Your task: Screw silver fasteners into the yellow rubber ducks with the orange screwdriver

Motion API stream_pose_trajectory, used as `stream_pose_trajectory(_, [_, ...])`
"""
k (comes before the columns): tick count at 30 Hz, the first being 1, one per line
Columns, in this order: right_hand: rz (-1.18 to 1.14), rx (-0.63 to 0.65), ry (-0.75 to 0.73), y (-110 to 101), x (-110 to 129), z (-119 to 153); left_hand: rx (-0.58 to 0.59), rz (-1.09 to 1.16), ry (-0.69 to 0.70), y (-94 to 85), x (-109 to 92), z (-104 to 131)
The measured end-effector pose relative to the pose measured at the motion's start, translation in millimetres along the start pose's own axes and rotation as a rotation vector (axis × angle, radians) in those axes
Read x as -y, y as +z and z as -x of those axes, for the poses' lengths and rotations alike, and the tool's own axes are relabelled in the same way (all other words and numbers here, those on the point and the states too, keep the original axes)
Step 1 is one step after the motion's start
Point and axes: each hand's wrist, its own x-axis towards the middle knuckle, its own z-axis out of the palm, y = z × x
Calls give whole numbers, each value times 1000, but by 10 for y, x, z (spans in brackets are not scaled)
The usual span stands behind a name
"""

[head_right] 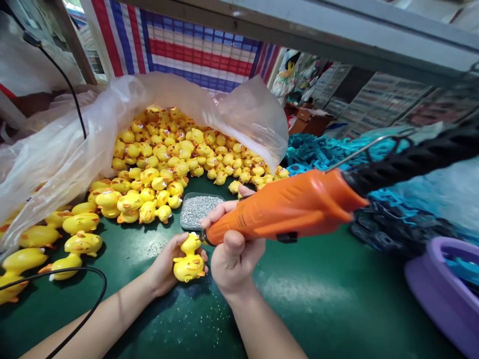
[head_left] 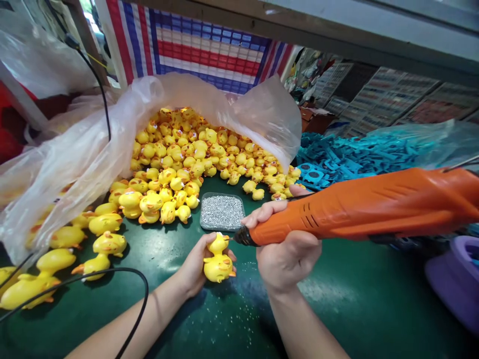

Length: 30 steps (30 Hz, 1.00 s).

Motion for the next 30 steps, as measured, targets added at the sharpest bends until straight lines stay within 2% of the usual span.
stream_pose_trajectory(7, [1,14,-10,-10,-170,96,97,29,-7,4,12,8])
stream_pose_trajectory(16, [11,-114,7,65,-167,165,54,10,-47,21,-19,68])
stream_pose_trajectory(26, [-20,60,63,-32,-146,149,131,-64,-194,-14,-46,39])
stream_pose_trajectory(30, [-39,59,82,-21,-106,100,153,-40,-238,-6,-70,46])
